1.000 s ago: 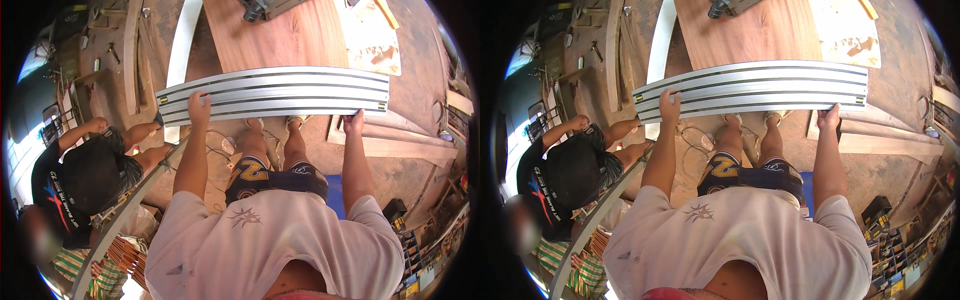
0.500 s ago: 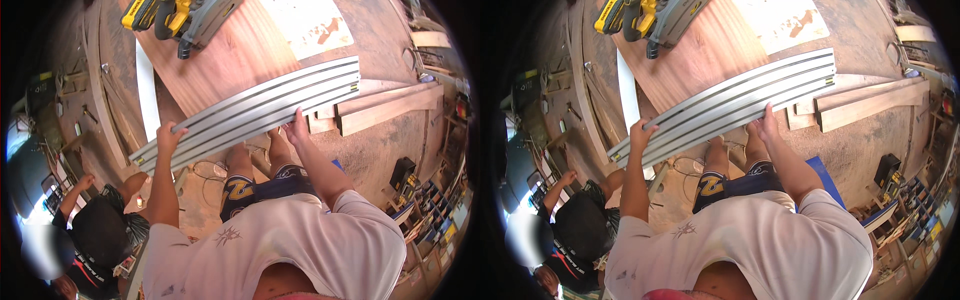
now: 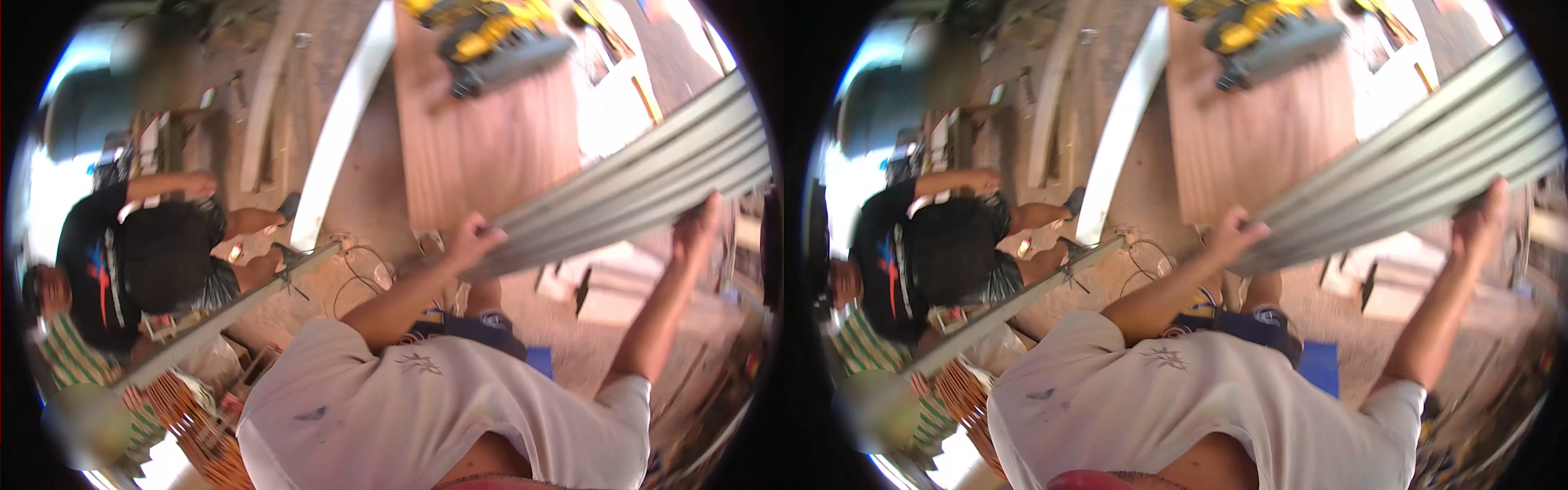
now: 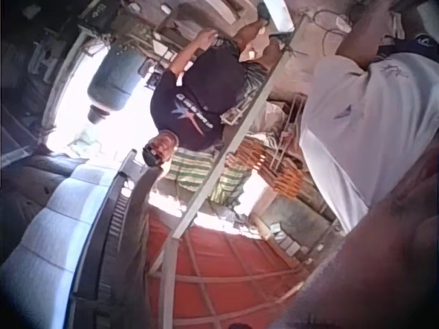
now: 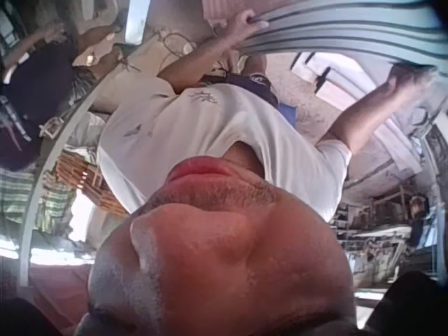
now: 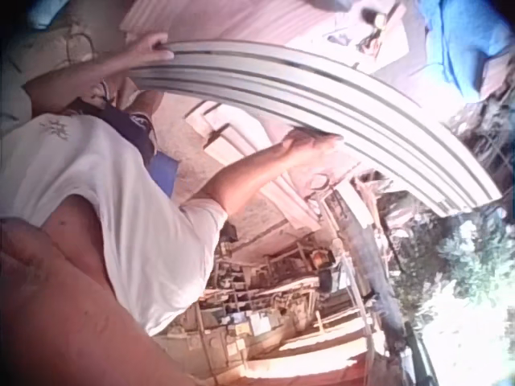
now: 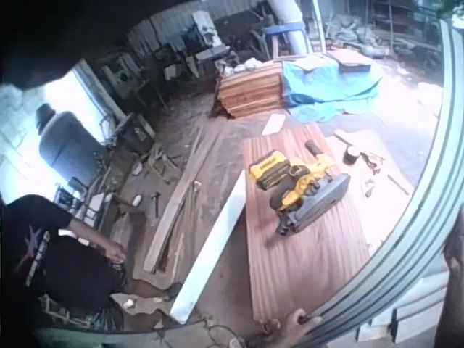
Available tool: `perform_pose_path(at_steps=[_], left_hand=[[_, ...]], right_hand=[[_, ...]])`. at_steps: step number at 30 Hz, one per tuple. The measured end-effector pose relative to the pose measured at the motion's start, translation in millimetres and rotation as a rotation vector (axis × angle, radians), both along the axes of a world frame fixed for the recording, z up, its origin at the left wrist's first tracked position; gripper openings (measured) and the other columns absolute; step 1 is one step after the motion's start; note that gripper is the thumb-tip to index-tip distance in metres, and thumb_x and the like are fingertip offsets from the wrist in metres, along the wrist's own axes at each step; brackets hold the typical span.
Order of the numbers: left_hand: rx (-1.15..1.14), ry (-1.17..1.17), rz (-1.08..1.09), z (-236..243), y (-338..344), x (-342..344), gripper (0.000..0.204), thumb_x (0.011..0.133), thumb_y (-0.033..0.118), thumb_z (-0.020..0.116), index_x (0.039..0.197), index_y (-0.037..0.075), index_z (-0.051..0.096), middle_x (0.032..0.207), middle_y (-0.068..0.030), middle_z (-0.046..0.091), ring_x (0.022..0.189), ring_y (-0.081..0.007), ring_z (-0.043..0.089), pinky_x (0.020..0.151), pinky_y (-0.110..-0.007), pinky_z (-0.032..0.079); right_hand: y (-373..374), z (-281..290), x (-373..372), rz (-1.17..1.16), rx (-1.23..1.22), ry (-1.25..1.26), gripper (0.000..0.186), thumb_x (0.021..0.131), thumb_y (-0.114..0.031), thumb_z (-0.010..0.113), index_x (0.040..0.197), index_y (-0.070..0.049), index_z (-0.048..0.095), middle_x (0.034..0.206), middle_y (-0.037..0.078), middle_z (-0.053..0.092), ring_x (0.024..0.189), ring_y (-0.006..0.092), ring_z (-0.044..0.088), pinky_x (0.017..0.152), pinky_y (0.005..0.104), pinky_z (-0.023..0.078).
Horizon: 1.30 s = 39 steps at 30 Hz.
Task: Saw a wooden board using a circular saw and a guide rail.
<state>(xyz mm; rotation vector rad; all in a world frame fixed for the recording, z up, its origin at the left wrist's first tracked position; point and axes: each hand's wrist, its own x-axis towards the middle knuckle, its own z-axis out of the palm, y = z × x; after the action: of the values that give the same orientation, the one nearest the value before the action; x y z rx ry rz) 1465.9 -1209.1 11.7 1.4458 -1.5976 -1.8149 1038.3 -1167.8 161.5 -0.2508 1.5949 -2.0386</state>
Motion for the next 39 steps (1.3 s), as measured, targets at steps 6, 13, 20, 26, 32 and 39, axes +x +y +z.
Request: perform_pose_path(at_steps=[6,13,20,26,32,39], left_hand=[[0.132,0.435,-0.129,14.3,8.1,-69.9,0.032,0.086,0.033,0.071,0.094,0.004,0.059,0.082,0.0001,0.056,0.077,-0.0089,0.053,0.068,-0.028,0.047],[0.395,0.741,0.169,32.1,-45.9,-73.3,0.042,0.097,0.041,0.054,0.116,0.003,0.056,0.113,-0.0049,0.058,0.101,-0.0162,0.058,0.078,-0.036,0.054],[0.729,0.758,0.512,-16.0,23.5,-34.6,0.05,0.102,0.036,0.041,0.134,-0.002,0.042,0.132,-0.0145,0.052,0.12,-0.0273,0.054,0.102,-0.041,0.047],[0.665,0.773,0.756,-63.3,14.3,-13.0,0.04,0.101,0.024,0.046,0.134,0.001,0.04,0.137,-0.0132,0.049,0.127,-0.0291,0.049,0.106,-0.054,0.041],[0.697,0.946,0.828,-94.4,-7.4,-47.7,0.039,0.101,0.025,0.047,0.136,0.009,0.041,0.137,-0.009,0.049,0.127,-0.0299,0.048,0.105,-0.053,0.04],[0.855,0.892,0.655,-114.8,-14.5,-52.5,0.035,0.099,0.028,0.049,0.131,0.013,0.045,0.135,-0.0035,0.052,0.127,-0.026,0.049,0.107,-0.052,0.039]], right_hand=[[-119.5,38.0,-17.2,0.481,0.284,0.453,0.06,0.097,-0.041,0.053,0.14,-0.002,0.041,0.14,0.012,0.048,0.126,0.0227,0.047,0.107,0.0342,0.035],[-203.8,28.0,149.8,1.049,0.317,0.768,0.05,0.096,-0.036,0.056,0.129,0.002,0.052,0.108,0.013,0.065,0.095,0.0205,0.061,0.086,0.0334,0.047],[-157.3,-82.3,186.1,1.275,0.644,0.899,0.044,0.084,-0.035,0.072,0.112,-0.003,0.057,0.089,0.018,0.066,0.081,0.0318,0.063,0.075,0.0374,0.05],[-0.1,-143.7,91.9,0.845,0.797,1.327,0.057,0.081,-0.028,0.076,0.126,-0.003,0.051,0.135,0.026,0.044,0.124,0.0431,0.045,0.099,0.0465,0.041],[122.7,-203.5,81.7,0.314,0.959,0.39,0.081,0.088,-0.046,0.065,0.146,-0.002,0.028,0.151,0.027,0.024,0.141,0.0377,0.025,0.111,0.0485,0.028],[89.8,-290.4,88.6,0.216,0.389,-0.551,0.088,0.092,-0.063,0.046,0.15,-0.005,0.013,0.149,0.02,0.03,0.137,0.0312,0.033,0.112,0.0466,0.028]])
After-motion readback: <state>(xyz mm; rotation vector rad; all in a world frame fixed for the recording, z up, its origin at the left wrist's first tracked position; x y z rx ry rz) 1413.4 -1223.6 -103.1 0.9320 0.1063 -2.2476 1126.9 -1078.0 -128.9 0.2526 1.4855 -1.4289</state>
